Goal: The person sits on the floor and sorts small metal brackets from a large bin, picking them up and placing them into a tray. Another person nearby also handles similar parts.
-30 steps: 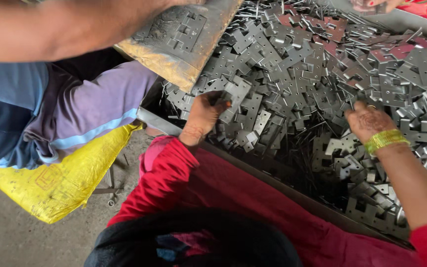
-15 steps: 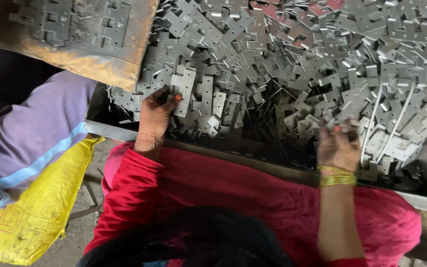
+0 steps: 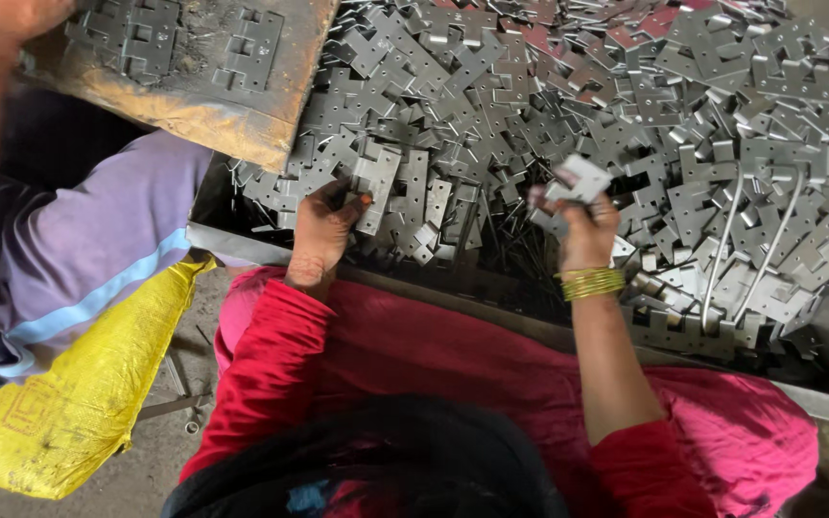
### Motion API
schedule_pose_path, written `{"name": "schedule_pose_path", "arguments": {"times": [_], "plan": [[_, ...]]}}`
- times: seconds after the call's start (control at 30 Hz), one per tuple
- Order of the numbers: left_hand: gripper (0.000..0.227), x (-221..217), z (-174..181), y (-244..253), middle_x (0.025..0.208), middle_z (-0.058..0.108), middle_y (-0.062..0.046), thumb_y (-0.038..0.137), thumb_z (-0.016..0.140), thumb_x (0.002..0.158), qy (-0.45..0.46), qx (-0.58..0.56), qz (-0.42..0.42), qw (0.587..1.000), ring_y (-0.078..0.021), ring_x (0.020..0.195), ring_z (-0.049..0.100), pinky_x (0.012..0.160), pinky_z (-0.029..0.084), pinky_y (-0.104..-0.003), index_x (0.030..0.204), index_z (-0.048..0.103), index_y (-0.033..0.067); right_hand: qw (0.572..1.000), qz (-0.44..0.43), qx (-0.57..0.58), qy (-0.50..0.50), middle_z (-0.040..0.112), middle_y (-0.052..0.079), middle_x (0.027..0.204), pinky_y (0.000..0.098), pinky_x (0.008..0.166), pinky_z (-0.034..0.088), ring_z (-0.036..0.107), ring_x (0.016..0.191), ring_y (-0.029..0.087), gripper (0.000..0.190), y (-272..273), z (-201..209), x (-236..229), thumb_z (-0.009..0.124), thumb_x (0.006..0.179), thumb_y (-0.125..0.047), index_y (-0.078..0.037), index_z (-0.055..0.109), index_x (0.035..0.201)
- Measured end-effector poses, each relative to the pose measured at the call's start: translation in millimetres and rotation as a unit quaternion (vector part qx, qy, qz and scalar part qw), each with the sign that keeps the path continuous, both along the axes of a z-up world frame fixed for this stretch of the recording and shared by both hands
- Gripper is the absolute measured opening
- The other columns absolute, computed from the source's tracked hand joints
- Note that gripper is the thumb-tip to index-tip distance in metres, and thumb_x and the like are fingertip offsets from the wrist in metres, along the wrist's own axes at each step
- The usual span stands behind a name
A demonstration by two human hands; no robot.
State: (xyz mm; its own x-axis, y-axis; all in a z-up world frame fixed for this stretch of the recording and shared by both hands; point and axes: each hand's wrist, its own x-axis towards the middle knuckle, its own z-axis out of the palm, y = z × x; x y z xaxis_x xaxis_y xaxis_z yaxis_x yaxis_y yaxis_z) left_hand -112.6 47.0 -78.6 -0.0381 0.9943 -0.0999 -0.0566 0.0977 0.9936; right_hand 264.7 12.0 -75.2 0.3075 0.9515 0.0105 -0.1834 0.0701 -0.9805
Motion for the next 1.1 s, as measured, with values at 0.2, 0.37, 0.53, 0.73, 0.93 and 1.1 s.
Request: {"name": "schedule_pose_path", "arguments": {"times": [0.2,0.37,0.53,0.73,0.93,1.1], "plan": [[0.026,9,18,-9,0.084,0.071,0.003,0.012,0.068,0.093,0.064,0.005,-0.004,0.998,-0.0041,0.067,0.051,0.060,0.043,-0.023,0.111,0.073,-0.0049,0.774,-0.007,-0.047,-0.631,0.067,0.027,0.102,0.0539,0.080,0.053,0.064,0.095,0.047,0.038,5,-62,-51,0.082,0.085,-0.029,-0.003,0.071,0.111],[0.022,6,60,0,0.075,0.062,-0.008,0.011,0.069,0.092,0.172,0.069,0.033,0.982,-0.0136,0.067,0.051,0.061,0.045,-0.034,0.107,0.073,-0.0045,0.777,-0.024,-0.069,-0.626,0.068,0.024,0.103,0.0548,0.082,0.052,0.064,0.098,0.045,0.034,4,-68,-64,0.075,0.097,-0.033,-0.004,0.069,0.114],[0.036,1,90,52,0.079,0.069,-0.008,0.014,0.073,0.087,0.211,0.187,0.146,0.948,-0.0134,0.070,0.063,0.068,0.053,-0.036,0.117,0.065,-0.0045,0.988,-0.100,-0.071,-0.092,0.073,0.014,0.107,0.0522,0.091,0.054,0.068,0.099,0.034,0.021,-25,-55,-26,0.067,0.105,-0.027,-0.008,0.069,0.114],[0.024,28,66,52,0.078,0.059,0.002,0.007,0.070,0.091,0.105,0.110,0.045,0.987,-0.0068,0.069,0.048,0.060,0.042,-0.028,0.113,0.072,-0.0033,0.904,-0.094,-0.039,0.415,0.073,0.013,0.112,0.0541,0.095,0.060,0.072,0.108,0.034,0.017,-49,-31,11,0.064,0.099,-0.020,-0.006,0.069,0.108],[0.020,51,49,32,0.078,0.063,0.004,0.007,0.070,0.090,0.093,0.073,-0.015,0.993,-0.0047,0.068,0.049,0.059,0.042,-0.025,0.107,0.072,-0.0043,0.925,-0.174,-0.042,0.334,0.071,0.016,0.115,0.0456,0.091,0.064,0.072,0.103,0.031,0.017,-42,-38,50,0.073,0.100,-0.013,-0.006,0.070,0.115],[0.029,53,41,56,0.084,0.071,-0.013,0.018,0.075,0.088,0.224,0.111,0.072,0.966,-0.0251,0.080,0.067,0.071,0.052,-0.038,0.112,0.072,0.0017,0.933,-0.141,-0.277,0.181,0.076,0.009,0.114,0.0389,0.072,0.063,0.074,0.091,0.023,0.027,-25,-40,46,0.075,0.102,-0.026,-0.003,0.072,0.118]]}}
